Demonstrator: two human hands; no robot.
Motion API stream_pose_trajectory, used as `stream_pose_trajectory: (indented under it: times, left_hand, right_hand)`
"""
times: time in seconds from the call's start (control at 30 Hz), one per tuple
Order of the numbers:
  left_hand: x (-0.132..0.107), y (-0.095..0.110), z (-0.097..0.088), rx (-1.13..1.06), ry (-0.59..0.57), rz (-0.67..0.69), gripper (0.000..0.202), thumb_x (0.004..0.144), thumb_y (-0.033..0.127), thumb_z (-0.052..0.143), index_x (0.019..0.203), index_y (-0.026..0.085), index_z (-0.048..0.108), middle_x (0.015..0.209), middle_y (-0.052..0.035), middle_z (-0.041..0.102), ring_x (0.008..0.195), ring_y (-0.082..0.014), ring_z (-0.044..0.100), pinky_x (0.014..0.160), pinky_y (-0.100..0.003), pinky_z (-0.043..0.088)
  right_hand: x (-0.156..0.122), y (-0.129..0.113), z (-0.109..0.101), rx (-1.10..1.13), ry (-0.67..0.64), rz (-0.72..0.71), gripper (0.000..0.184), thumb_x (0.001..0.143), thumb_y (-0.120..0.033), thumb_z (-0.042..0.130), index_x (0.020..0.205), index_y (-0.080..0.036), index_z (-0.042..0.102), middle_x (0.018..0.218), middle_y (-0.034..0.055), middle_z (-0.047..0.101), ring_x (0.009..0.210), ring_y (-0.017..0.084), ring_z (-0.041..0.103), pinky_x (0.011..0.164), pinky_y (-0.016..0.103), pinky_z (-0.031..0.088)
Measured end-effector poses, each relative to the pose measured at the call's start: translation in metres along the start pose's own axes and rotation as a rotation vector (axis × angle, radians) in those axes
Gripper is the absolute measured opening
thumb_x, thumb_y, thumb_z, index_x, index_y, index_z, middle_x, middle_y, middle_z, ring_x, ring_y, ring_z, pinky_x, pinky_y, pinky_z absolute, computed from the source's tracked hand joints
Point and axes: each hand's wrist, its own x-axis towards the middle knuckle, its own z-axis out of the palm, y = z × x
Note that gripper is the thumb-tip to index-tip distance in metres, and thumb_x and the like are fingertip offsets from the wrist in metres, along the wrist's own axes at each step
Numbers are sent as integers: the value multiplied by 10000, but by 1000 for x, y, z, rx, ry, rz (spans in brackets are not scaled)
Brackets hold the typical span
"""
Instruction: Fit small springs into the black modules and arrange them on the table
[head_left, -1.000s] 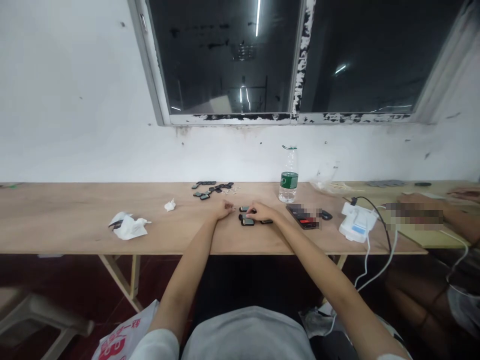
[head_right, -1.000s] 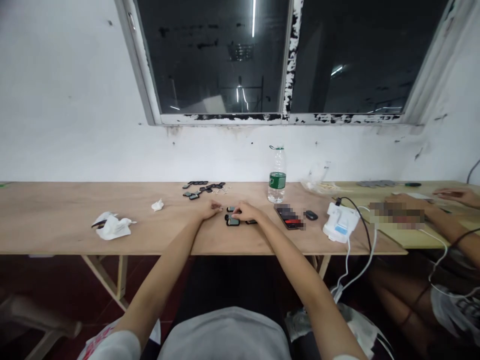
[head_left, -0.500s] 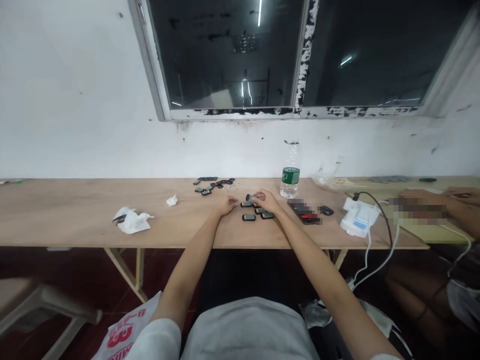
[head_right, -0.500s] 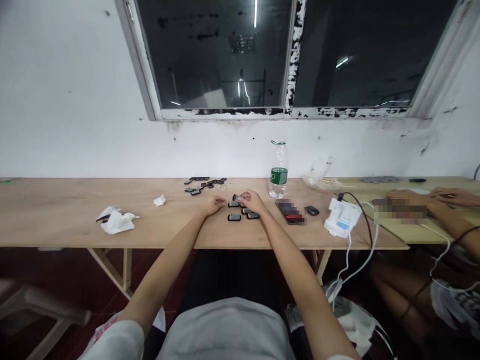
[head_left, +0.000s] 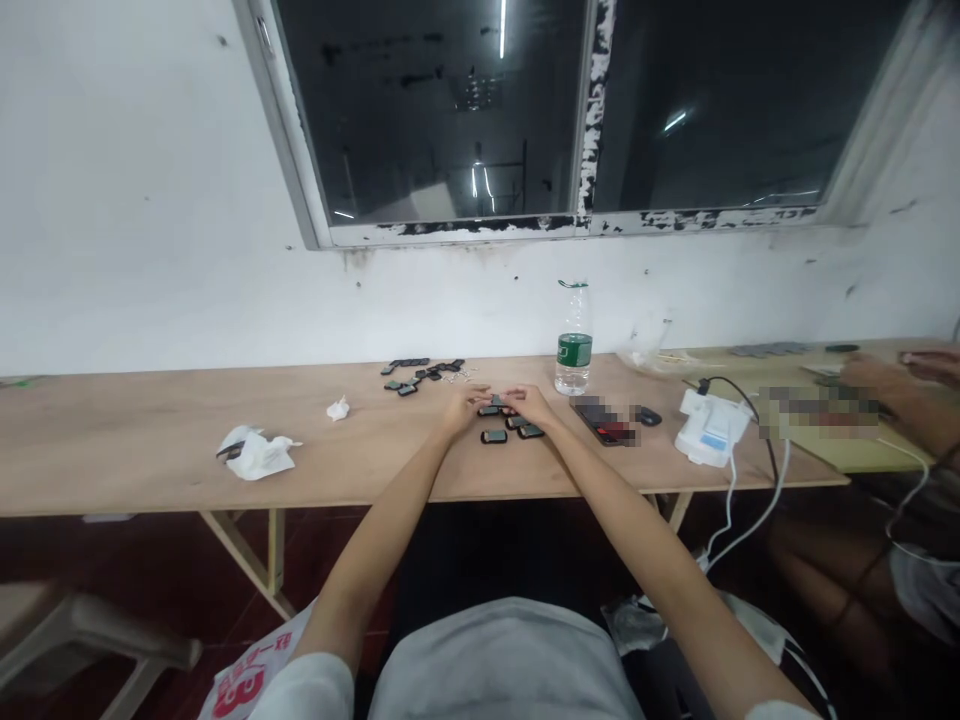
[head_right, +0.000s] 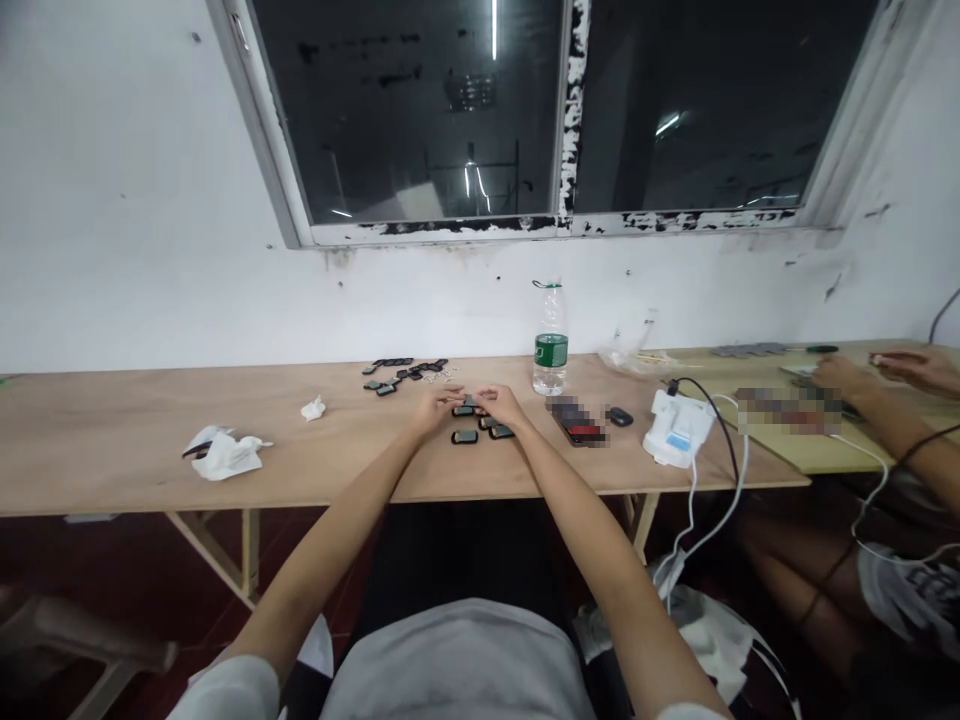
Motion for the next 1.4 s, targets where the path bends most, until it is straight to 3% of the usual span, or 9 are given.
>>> stream_pose_trajectory:
  times: [0.17,0.47,0.67,0.8,0.93,1.03,1.17,1.27,1.4]
  left_hand:
    - [-2,-2,-1,-123,-39,-116,156,784,299,842,865,172,801,1124,-141,805,1067,-318,743,1009,-480,573]
    - [0,-14,-10,-184,-114,-270,313,665,288,898,940,177,799,959,-87,817,916,-272,744,888,-411,585]
    - [1,-23,-10,-141,-133,-252,280,699,249,876,947,161,782,978,-105,813,916,-280,737,879,-429,590]
    - [1,-22,-7,-83,-136,-219,300,750,299,866,998,152,781,961,-94,802,876,-263,719,808,-381,579]
    - [-1,-14,-6,15,-146,-130,432,665,343,934,1041,181,795,998,-56,785,807,-202,672,730,-315,544]
    - [-3,-9,-7,165,-138,-39,402,684,385,930,1016,192,809,967,-41,780,762,-174,635,696,-286,512]
    - [-4,-10,-9,235,-161,-16,339,727,375,920,982,173,826,944,-62,792,761,-178,648,683,-275,500]
    - [-3,-13,-9,272,-225,-4,284,724,347,928,924,167,837,918,-77,799,774,-193,671,696,-283,509]
    - [-1,-15,-10,330,-286,22,231,744,327,914,903,173,847,851,-73,788,775,-208,677,710,-298,521]
  right_hand:
    - [-5,-4,-2,-5,-66,-19,262,775,-364,890,837,-154,746,780,63,775,616,160,689,539,225,539]
    - [-6,-2,-1,-27,-140,-13,218,772,-302,866,883,-133,783,705,52,761,583,157,674,492,206,486]
    - [-6,-1,-1,-40,-151,7,237,764,-322,884,887,-147,780,710,45,765,591,167,693,484,207,488]
    - [-7,-1,-2,-34,-167,-13,260,782,-337,880,923,-139,789,717,53,768,595,163,691,496,207,500]
    - [-4,3,-1,-73,-181,-31,281,820,-353,847,987,-131,800,720,60,773,576,162,675,500,218,507]
    - [1,9,-2,-186,-164,-131,206,874,-338,780,931,-142,808,806,78,799,674,198,717,610,261,571]
    - [12,17,-12,-429,63,-267,210,946,-232,629,900,-143,814,996,114,817,958,252,753,913,333,591]
    - [17,25,-21,-540,143,-181,219,900,-153,643,1013,-137,830,1119,137,809,1038,254,755,993,334,567]
    - [20,35,-28,-594,27,-62,198,849,-148,701,986,-150,844,1069,122,827,1008,269,775,959,332,580]
